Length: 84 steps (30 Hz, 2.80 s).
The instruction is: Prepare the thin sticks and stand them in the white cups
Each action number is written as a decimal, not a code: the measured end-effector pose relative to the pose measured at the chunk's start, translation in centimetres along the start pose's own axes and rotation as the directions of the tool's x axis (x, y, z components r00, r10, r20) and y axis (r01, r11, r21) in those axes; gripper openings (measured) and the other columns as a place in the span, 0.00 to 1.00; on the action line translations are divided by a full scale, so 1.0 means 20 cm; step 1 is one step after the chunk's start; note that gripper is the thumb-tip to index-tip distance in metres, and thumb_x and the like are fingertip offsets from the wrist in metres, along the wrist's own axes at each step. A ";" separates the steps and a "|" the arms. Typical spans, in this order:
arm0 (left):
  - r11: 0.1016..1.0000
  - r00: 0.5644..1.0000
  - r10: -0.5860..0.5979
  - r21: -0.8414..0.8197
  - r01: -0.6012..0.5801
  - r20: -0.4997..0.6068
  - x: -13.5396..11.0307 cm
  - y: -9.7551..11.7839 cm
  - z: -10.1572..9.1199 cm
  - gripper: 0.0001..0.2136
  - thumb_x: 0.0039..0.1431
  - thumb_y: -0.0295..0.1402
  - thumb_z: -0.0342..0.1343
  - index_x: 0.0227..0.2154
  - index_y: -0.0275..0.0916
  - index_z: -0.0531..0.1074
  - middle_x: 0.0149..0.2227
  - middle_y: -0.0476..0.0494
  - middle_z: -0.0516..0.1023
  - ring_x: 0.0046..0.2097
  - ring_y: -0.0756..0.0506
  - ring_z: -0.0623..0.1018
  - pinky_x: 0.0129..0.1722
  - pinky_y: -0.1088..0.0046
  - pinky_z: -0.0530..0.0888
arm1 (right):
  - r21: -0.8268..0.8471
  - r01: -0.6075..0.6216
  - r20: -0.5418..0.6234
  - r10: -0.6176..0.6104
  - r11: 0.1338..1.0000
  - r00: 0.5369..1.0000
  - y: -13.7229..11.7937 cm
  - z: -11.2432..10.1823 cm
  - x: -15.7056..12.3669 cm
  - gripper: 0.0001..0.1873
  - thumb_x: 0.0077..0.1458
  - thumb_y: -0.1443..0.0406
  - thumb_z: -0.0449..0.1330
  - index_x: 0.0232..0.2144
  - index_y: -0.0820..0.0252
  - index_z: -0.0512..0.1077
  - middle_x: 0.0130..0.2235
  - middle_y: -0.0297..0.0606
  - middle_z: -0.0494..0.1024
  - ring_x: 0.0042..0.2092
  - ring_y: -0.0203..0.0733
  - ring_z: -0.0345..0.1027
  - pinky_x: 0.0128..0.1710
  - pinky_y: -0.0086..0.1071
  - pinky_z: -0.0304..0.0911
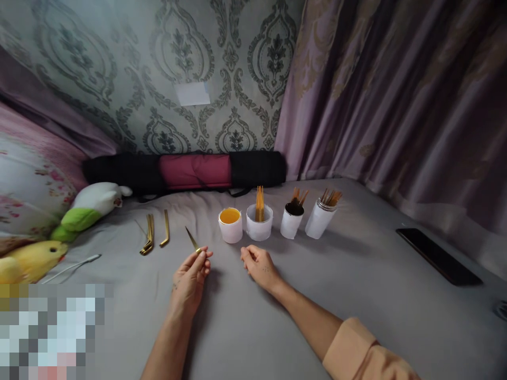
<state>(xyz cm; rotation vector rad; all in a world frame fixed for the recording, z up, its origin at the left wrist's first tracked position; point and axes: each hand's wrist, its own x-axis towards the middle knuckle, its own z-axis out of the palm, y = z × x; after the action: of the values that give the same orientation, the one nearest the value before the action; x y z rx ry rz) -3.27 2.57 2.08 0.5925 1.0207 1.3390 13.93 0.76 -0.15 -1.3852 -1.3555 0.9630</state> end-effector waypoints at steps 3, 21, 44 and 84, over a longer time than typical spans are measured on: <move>1.000 1.000 0.005 0.018 -0.005 0.012 -0.04 -0.02 0.01 0.17 0.38 0.32 0.64 0.36 0.33 0.73 0.31 0.43 0.75 0.26 0.56 0.69 0.23 0.83 0.66 | 0.006 -0.001 0.001 0.001 1.000 1.000 0.00 0.00 0.00 0.19 0.55 0.53 0.46 0.24 0.61 0.64 0.18 0.28 0.63 0.19 0.28 0.55 0.20 0.22 0.51; 0.911 0.983 0.161 0.372 -0.180 0.083 -0.19 -0.11 0.03 0.19 0.47 0.40 0.57 0.41 0.36 0.72 0.31 0.44 0.73 0.28 0.52 0.67 0.27 0.78 0.66 | 0.025 -0.006 0.035 0.005 1.000 0.999 -0.02 -0.01 0.00 0.20 0.55 0.53 0.47 0.26 0.62 0.67 0.19 0.29 0.64 0.20 0.28 0.57 0.19 0.22 0.52; 0.532 0.827 0.346 0.633 -0.562 0.444 -0.25 -0.11 0.06 0.13 0.54 0.35 0.50 0.41 0.43 0.73 0.36 0.41 0.73 0.36 0.48 0.72 0.37 0.76 0.67 | 0.172 0.002 0.115 -0.022 0.985 0.993 -0.08 -0.04 -0.02 0.18 0.53 0.54 0.50 0.30 0.63 0.70 0.20 0.30 0.64 0.20 0.28 0.56 0.19 0.22 0.55; 0.376 0.779 0.245 0.684 -0.624 0.577 -0.24 -0.16 0.04 0.13 0.59 0.32 0.42 0.39 0.40 0.71 0.30 0.44 0.69 0.31 0.50 0.70 0.32 0.76 0.65 | 0.239 -0.003 0.079 -0.016 0.971 0.997 -0.12 -0.06 -0.01 0.17 0.51 0.53 0.53 0.29 0.63 0.68 0.19 0.29 0.62 0.19 0.28 0.52 0.17 0.24 0.49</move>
<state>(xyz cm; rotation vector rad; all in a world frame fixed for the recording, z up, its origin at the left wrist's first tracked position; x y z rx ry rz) -0.52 -2.45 0.98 1.9788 1.1983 0.9839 14.36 0.28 2.44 -1.1696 -1.2553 1.1481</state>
